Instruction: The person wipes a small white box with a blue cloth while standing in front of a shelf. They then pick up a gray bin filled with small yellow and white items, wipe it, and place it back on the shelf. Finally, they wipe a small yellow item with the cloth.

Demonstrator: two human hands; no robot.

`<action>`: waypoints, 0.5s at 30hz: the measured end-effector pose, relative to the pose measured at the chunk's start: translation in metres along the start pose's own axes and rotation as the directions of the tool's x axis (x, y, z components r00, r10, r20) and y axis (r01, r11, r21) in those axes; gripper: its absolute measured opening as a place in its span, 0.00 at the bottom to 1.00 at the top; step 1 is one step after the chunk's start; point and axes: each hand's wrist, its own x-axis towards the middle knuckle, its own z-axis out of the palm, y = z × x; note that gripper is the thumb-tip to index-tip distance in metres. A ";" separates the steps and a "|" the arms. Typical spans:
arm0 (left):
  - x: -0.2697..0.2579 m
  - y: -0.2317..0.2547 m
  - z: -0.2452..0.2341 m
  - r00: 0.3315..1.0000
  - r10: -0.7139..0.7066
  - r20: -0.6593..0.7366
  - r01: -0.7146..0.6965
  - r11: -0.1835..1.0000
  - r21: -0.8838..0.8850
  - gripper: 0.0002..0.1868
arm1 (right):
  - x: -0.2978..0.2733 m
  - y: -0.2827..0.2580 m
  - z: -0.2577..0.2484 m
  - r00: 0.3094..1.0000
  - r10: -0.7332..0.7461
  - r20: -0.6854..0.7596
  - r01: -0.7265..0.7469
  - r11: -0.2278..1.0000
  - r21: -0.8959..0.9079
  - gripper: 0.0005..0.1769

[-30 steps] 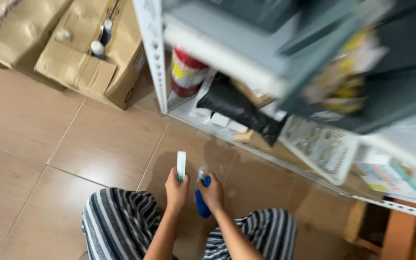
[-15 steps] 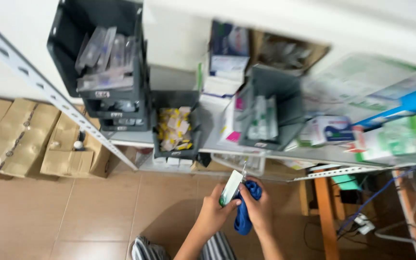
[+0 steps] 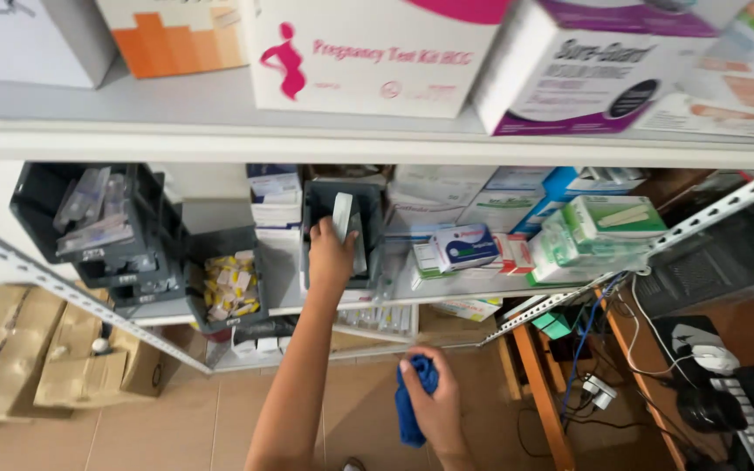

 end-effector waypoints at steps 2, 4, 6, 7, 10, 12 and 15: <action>-0.025 0.045 -0.028 0.997 -0.015 0.077 0.023 0.995 -0.099 0.25 | 0.005 0.021 -0.001 0.997 0.064 -0.037 -0.062 0.997 0.042 0.09; -0.076 0.074 -0.056 0.980 -0.047 0.195 0.083 0.980 -0.181 0.24 | -0.005 0.027 -0.004 0.983 0.168 -0.071 -0.163 0.984 0.079 0.08; -0.128 0.095 -0.076 0.965 0.099 0.244 0.024 0.889 -0.457 0.20 | -0.007 0.020 -0.008 0.957 0.153 -0.245 -0.130 0.986 0.105 0.08; -0.141 0.092 -0.073 0.959 0.119 0.256 0.015 0.883 -0.469 0.20 | -0.011 0.016 -0.011 0.951 0.151 -0.270 -0.126 0.986 0.107 0.08; -0.164 0.098 -0.076 0.724 -0.250 0.643 0.608 0.673 -0.422 0.14 | -0.018 -0.009 -0.020 0.891 -0.110 -0.441 0.112 0.993 -0.020 0.10; -0.167 0.114 -0.097 0.615 -0.363 0.700 0.749 0.545 -0.376 0.11 | -0.022 -0.036 -0.020 0.874 0.023 -0.485 0.040 0.992 0.120 0.10; -0.174 0.124 -0.115 0.889 0.068 0.452 0.236 0.777 -0.583 0.10 | -0.025 -0.029 -0.013 0.857 0.237 -0.458 -0.120 0.955 0.270 0.09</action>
